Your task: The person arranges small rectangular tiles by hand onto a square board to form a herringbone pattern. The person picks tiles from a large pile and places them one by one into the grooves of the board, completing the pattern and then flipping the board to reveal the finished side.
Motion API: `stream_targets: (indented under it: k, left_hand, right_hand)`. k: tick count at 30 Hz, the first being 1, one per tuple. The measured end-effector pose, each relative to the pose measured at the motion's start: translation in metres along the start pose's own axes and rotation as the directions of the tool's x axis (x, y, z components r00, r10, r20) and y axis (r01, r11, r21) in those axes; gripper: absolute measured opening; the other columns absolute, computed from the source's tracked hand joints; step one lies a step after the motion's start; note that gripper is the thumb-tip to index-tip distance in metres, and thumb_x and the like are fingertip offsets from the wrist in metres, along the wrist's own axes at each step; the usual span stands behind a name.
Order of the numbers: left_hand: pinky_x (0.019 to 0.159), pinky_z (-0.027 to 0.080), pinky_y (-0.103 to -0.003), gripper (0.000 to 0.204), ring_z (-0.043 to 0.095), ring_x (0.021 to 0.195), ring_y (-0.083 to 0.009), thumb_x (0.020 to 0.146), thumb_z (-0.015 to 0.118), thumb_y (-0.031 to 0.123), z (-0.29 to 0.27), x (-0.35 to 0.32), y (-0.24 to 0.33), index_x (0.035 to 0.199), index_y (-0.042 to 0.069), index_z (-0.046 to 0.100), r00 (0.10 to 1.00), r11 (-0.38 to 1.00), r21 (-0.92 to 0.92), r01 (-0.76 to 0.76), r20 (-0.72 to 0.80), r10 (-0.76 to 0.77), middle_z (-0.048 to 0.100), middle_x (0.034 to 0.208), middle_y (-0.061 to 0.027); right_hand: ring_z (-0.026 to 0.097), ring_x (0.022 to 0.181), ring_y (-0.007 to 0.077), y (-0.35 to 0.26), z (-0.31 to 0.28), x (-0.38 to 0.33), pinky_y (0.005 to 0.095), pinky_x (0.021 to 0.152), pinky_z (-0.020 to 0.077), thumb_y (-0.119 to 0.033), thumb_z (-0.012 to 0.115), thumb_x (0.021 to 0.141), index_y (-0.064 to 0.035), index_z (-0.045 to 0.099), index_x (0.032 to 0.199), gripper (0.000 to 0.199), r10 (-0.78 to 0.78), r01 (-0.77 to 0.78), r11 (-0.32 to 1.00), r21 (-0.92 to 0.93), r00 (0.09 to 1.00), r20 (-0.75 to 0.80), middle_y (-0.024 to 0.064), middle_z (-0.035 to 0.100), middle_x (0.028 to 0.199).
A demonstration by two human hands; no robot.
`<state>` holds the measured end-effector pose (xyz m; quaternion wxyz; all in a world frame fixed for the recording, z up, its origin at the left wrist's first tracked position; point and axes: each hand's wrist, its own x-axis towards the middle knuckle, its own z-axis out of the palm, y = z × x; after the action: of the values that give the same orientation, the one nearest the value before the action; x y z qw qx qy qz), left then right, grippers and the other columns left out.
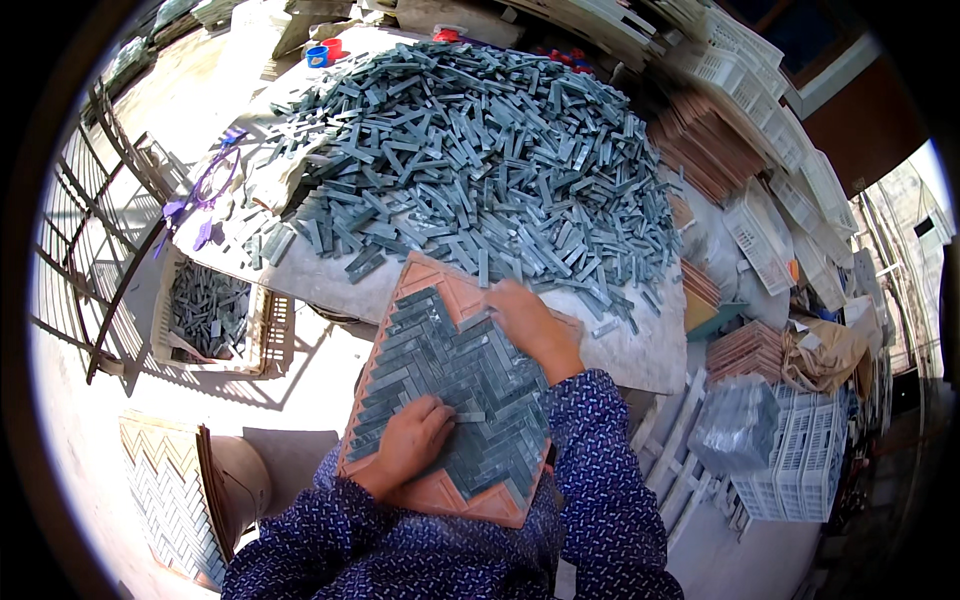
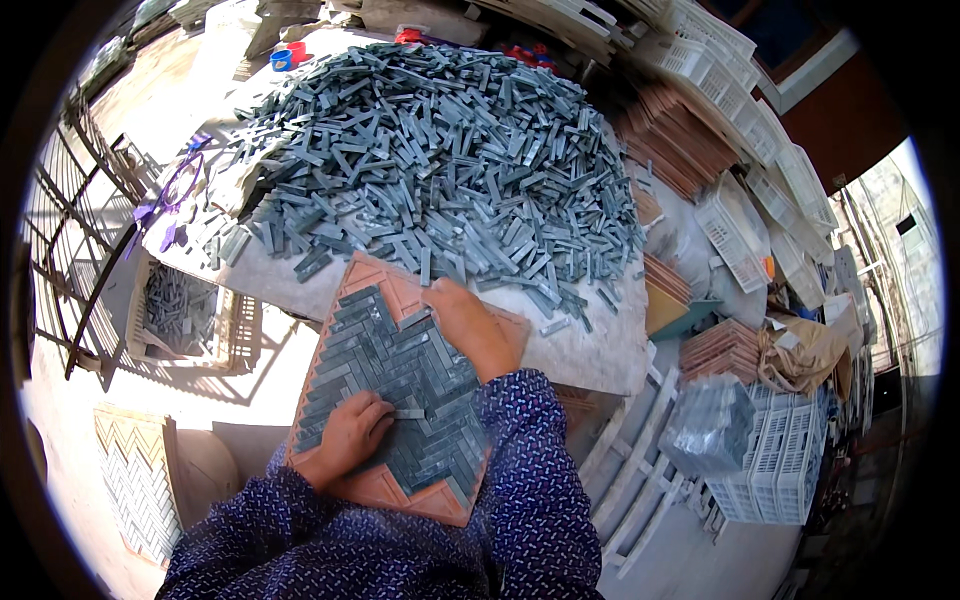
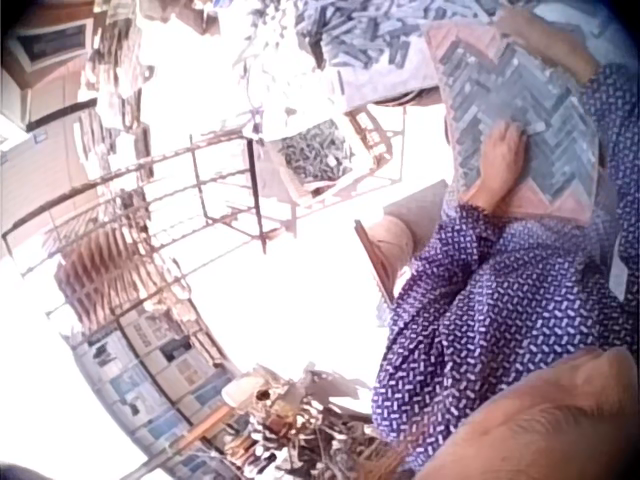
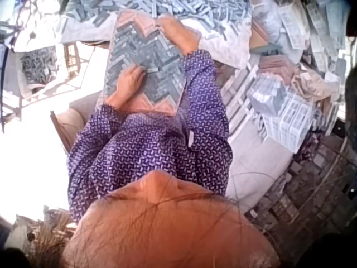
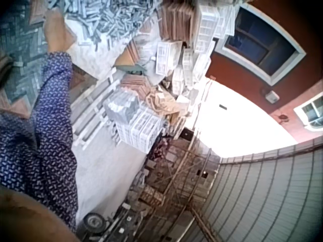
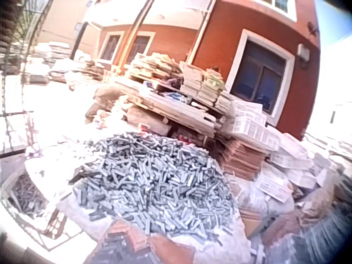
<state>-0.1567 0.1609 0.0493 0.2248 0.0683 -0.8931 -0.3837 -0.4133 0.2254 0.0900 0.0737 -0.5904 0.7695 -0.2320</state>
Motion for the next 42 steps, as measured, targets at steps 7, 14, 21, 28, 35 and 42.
stream_targets:
  k: [7,14,21,28,35,42]
  left_hand:
    - [0.066,0.051,-0.037,0.016,0.06,0.08,-0.0291,0.076,0.066,0.006,0.002,0.001,0.003,0.09,0.004,0.06,1.0,1.0,0.007,0.001,0.009,-0.001,0.057,0.087,-0.0098]
    - [0.067,0.05,-0.037,0.016,0.06,0.079,-0.029,0.076,0.066,0.007,0.0,0.002,0.004,0.09,0.005,0.06,1.0,0.999,0.033,0.001,0.007,-0.001,0.057,0.086,-0.0096]
    - [0.066,0.05,-0.037,0.015,0.06,0.078,-0.0292,0.076,0.066,0.007,0.0,0.002,0.003,0.09,0.006,0.061,1.0,0.998,0.068,0.009,-0.004,-0.008,0.057,0.086,-0.0093]
    - [0.066,0.05,-0.037,0.016,0.06,0.079,-0.0291,0.076,0.067,0.007,0.003,0.004,0.005,0.09,0.006,0.061,1.0,0.997,0.074,-0.001,0.009,0.001,0.058,0.087,-0.0094]
    - [0.068,0.05,-0.038,0.018,0.06,0.08,-0.0305,0.076,0.066,0.006,0.001,0.002,0.007,0.093,0.005,0.06,0.999,0.998,0.048,0.027,0.03,-0.029,0.058,0.089,-0.01]
    - [0.068,0.05,-0.038,0.02,0.06,0.081,-0.0305,0.074,0.066,0.003,-0.001,0.001,0.005,0.093,0.005,0.06,1.0,0.998,0.065,0.019,0.01,-0.02,0.058,0.088,-0.0108]
  right_hand:
    - [0.055,0.091,0.0357,0.003,0.014,-0.004,0.0424,0.079,0.0463,-0.009,0.064,0.075,-0.0038,0.062,0.085,0.011,0.065,-0.065,0.998,0.002,0.997,-0.041,0.0157,0.058,0.09]
    - [0.057,0.089,0.0369,-0.023,0.026,0.008,0.0449,0.075,0.0461,-0.011,0.064,0.075,-0.0041,0.062,0.086,0.012,0.121,-0.124,0.992,-0.036,0.989,-0.086,0.0168,0.059,0.09]
    - [0.059,0.082,0.0367,-0.037,0.051,0.011,0.047,0.071,0.0464,-0.011,0.06,0.081,-0.0053,0.062,0.085,0.008,0.223,-0.218,0.975,0.051,0.965,-0.136,0.0173,0.06,0.086]
    - [0.062,0.081,0.0365,-0.047,0.05,0.0,0.0442,0.066,0.0487,-0.013,0.062,0.081,-0.0006,0.062,0.088,0.014,0.264,-0.225,0.955,0.192,0.941,-0.21,0.0189,0.061,0.093]
    - [0.062,0.077,0.0293,-0.079,0.004,-0.081,0.0359,0.067,0.049,-0.011,0.07,0.076,-0.0022,0.065,0.097,0.023,0.385,-0.33,0.821,0.465,0.922,-0.026,0.0128,0.061,0.087]
    - [0.059,0.091,0.028,-0.091,0.051,-0.123,0.0371,0.075,0.0491,-0.006,0.068,0.076,-0.0036,0.063,0.098,0.022,0.131,-0.091,0.967,0.236,0.979,-0.159,0.0094,0.058,0.101]
